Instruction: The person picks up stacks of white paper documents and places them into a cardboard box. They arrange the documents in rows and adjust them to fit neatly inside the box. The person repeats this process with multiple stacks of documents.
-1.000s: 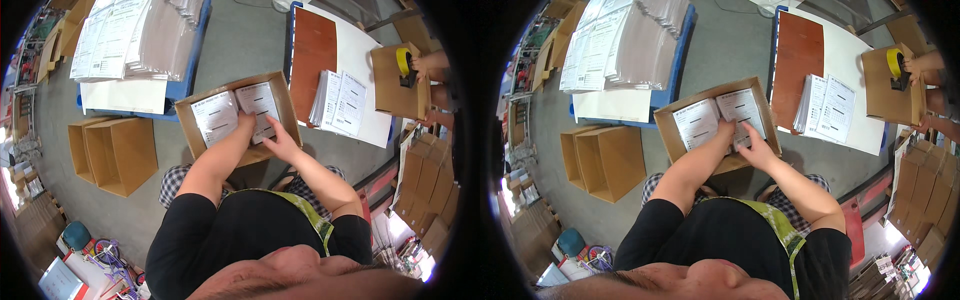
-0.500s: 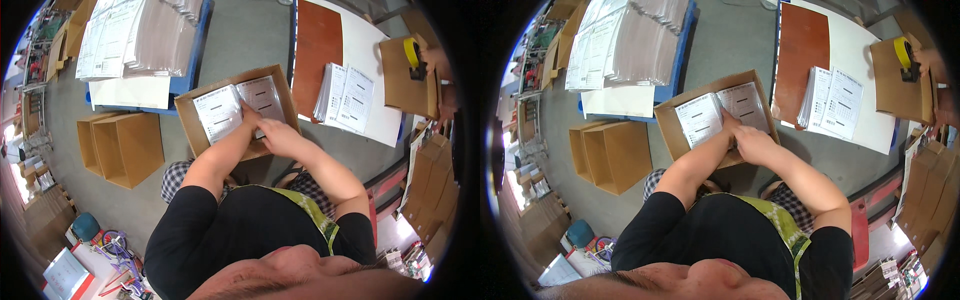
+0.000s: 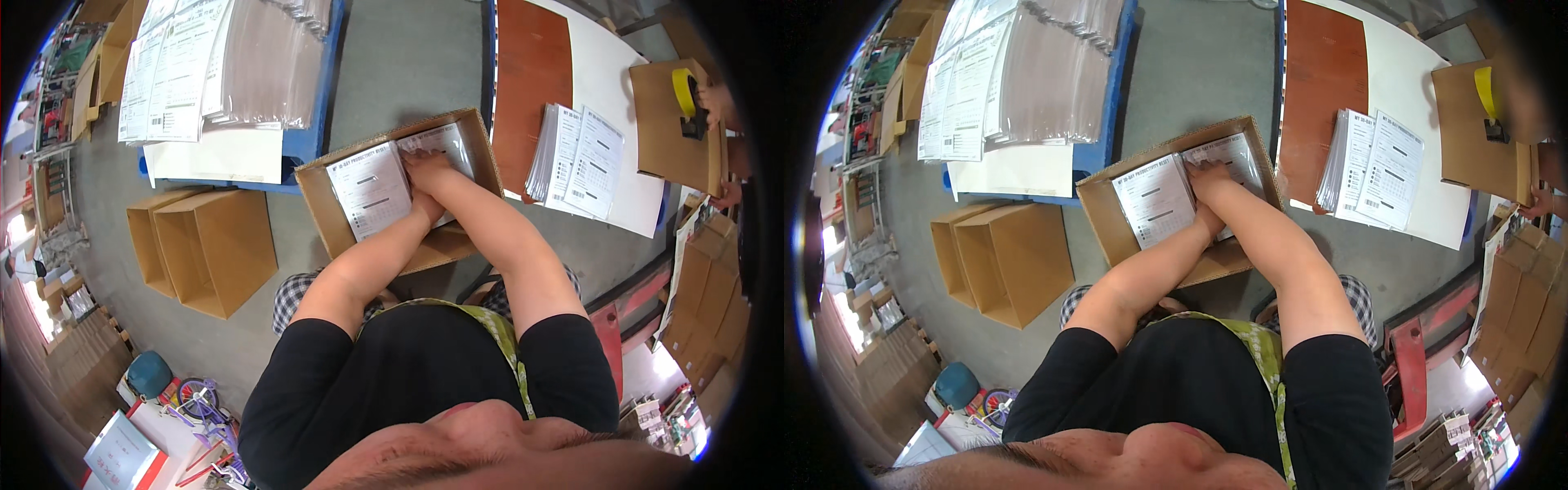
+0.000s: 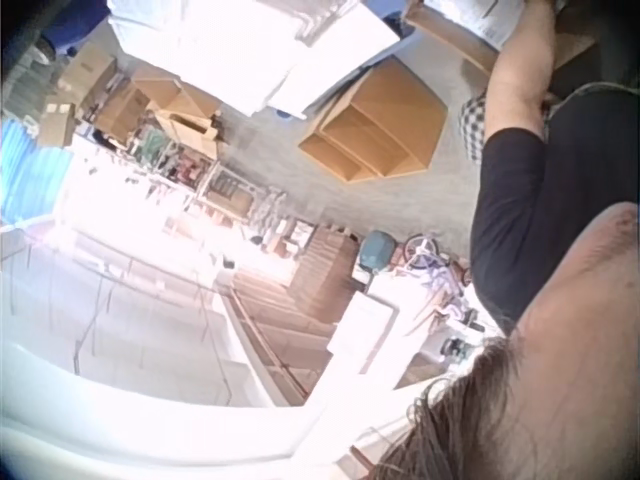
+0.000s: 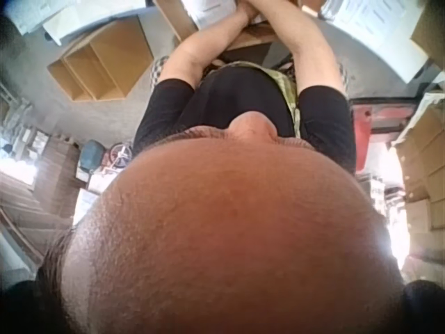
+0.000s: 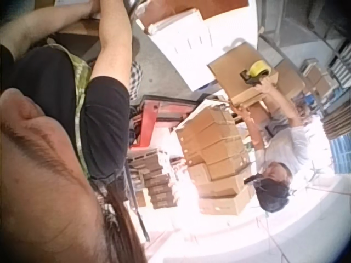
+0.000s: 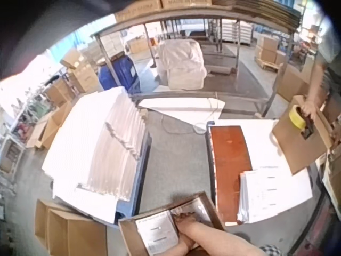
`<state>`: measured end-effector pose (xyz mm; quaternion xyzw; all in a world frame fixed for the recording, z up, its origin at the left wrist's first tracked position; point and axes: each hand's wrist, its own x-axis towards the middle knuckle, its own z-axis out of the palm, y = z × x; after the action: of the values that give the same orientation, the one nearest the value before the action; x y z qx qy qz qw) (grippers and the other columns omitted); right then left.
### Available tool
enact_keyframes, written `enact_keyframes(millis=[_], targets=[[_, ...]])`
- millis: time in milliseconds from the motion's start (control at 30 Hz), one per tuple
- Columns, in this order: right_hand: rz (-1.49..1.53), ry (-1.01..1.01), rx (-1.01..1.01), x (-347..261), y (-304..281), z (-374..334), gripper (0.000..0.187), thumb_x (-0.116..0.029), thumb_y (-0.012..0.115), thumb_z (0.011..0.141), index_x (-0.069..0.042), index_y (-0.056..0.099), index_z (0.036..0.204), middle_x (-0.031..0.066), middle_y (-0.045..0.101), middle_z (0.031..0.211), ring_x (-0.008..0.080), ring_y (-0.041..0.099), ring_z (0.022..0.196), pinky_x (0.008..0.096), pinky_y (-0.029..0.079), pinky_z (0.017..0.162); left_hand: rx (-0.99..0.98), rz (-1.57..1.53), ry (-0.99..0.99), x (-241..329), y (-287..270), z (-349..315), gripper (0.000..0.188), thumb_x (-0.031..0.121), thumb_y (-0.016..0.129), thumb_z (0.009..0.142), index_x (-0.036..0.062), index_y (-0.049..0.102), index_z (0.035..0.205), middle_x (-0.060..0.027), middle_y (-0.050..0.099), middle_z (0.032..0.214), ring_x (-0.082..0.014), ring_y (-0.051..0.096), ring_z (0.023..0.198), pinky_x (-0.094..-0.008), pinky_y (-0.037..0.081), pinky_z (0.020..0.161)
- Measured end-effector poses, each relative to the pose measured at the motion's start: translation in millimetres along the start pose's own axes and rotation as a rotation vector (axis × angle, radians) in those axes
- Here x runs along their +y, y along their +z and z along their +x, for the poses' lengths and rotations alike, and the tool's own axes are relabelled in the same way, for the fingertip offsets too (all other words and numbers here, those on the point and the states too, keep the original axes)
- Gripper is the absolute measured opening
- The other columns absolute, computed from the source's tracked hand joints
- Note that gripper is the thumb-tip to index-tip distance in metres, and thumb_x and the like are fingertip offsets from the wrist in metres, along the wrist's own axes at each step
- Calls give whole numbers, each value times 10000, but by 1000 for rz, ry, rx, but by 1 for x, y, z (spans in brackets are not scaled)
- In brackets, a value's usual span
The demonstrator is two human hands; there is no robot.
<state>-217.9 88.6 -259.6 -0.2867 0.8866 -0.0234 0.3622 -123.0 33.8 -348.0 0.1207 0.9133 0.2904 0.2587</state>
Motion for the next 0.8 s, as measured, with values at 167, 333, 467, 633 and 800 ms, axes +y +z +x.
enact_keyframes(millis=[167,333,467,633,800], targets=[[92,80,-24,0,5,15,517,-272,349,948,-175,342,1456,119,411,1455,286,395,1338,411,337,1078,-173,-183,-144,-2,-4,5,579,316,481,933,57,318,1425,-164,324,1475,-337,280,1366,-399,204,1130],[189,-128,48,8,-8,-16,564,-194,469,904,-90,334,1442,145,275,1521,329,355,1354,418,323,1104,121,-319,-310,-7,14,12,846,256,650,824,26,148,1465,-227,275,1477,-349,232,1389,-391,232,1132],[575,250,278,29,13,-22,636,-121,513,853,-48,296,1447,169,267,1518,338,295,1384,412,292,1126,189,-914,-644,32,-36,-9,1060,151,717,727,7,-16,1478,-273,250,1482,-362,252,1388,-375,294,1108],[729,577,288,40,16,-21,710,-55,502,818,-54,224,1471,164,215,1537,327,234,1410,397,268,1139,277,-838,-700,17,-29,2,1028,74,664,700,-18,-7,1473,-261,317,1459,-363,355,1338,-351,319,1092],[751,569,314,33,23,-29,714,-15,490,808,-83,243,1475,135,236,1537,313,251,1406,392,264,1145,389,-867,-707,15,-23,18,752,34,584,732,-19,236,1397,-245,493,1268,-342,550,1117,-418,500,854]])
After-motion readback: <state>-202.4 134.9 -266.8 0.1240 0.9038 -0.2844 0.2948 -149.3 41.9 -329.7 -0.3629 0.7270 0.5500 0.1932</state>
